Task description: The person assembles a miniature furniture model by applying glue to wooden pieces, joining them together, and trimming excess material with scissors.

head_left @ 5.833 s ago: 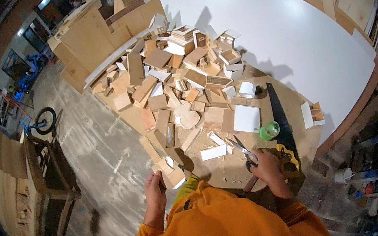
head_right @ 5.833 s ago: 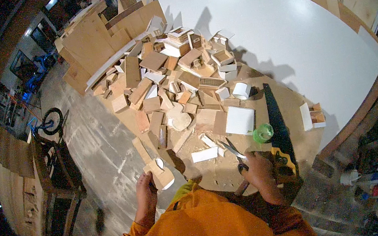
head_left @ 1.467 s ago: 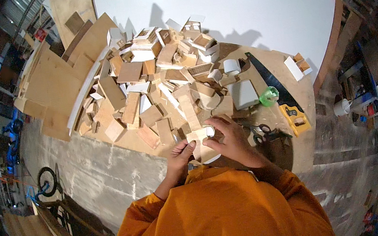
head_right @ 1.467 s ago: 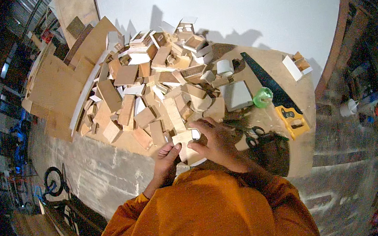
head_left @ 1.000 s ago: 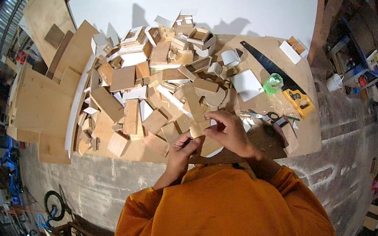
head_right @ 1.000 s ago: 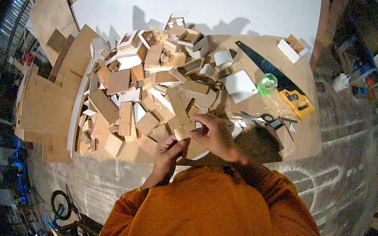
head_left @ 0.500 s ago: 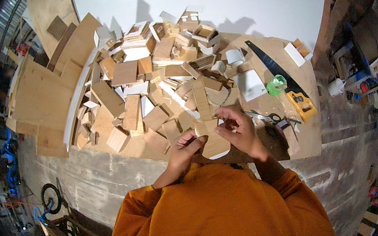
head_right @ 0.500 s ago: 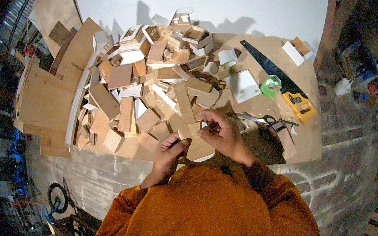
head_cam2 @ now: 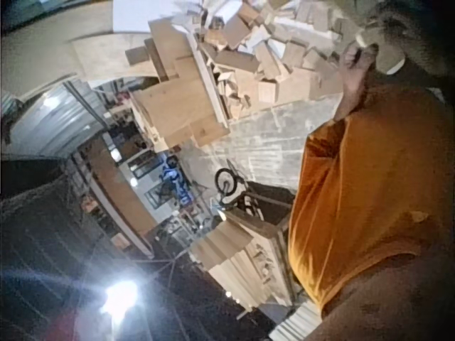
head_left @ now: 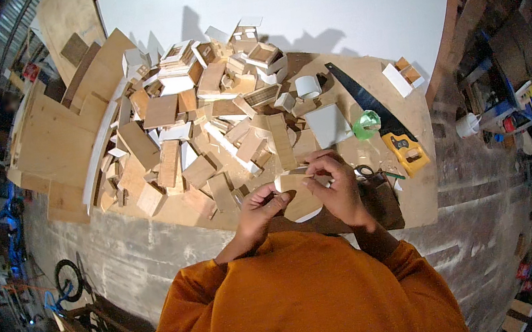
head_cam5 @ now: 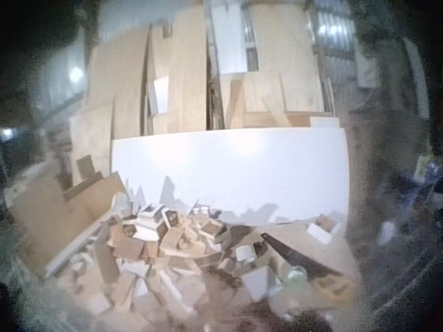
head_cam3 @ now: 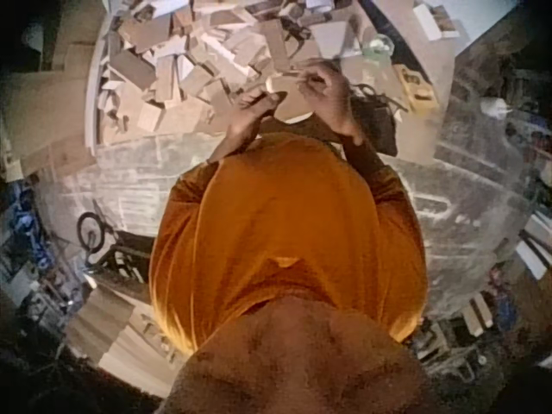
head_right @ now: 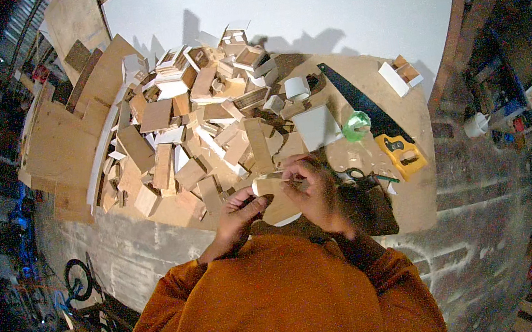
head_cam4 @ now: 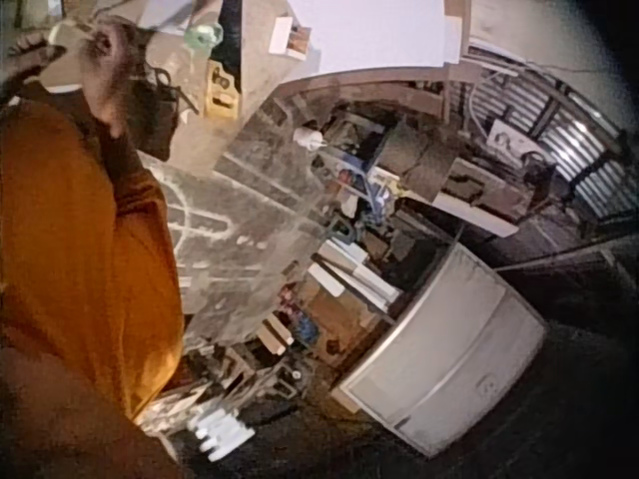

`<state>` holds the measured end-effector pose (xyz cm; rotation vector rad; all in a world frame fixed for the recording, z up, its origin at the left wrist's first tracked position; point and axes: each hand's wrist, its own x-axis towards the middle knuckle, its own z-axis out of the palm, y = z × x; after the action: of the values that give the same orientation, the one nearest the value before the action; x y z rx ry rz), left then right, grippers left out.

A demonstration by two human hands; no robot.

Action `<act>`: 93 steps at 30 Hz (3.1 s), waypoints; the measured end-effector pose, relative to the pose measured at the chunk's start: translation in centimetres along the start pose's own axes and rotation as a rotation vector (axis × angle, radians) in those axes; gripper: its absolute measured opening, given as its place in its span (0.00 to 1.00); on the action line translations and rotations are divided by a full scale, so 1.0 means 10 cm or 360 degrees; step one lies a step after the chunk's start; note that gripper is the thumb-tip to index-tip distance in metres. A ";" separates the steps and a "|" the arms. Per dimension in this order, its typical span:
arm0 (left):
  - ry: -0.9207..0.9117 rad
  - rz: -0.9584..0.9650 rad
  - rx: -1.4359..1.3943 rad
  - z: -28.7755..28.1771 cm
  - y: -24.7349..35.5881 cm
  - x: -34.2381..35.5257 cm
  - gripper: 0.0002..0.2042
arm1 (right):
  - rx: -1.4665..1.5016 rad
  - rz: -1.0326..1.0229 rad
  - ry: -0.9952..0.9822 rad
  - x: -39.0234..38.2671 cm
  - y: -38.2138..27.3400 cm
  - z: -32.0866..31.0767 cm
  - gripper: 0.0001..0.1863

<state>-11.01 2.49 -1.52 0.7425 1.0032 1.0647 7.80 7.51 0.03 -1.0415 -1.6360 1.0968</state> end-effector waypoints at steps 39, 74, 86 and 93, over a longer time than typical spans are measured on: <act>0.0080 0.0083 -0.0147 0.14 -0.01 -0.09 0.20 | 0.0072 0.0361 -0.0308 0.02 0.25 -0.09 0.14; 0.0114 0.0219 0.0250 0.12 0.13 -0.01 0.20 | 0.0488 0.0408 -0.0414 -0.09 0.24 -0.09 0.10; -0.0027 0.0317 0.0224 -0.01 -0.09 0.01 0.32 | -0.0359 -0.0162 -0.0004 -0.15 0.20 0.02 0.11; 0.0064 -0.0203 -0.0421 0.06 -0.06 -0.03 0.17 | -0.0831 -0.0486 -0.0355 -0.27 -0.12 0.23 0.15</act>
<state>-10.30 2.00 -1.77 0.4382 0.9092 1.0786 6.12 4.18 0.08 -0.9635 -2.2505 0.6084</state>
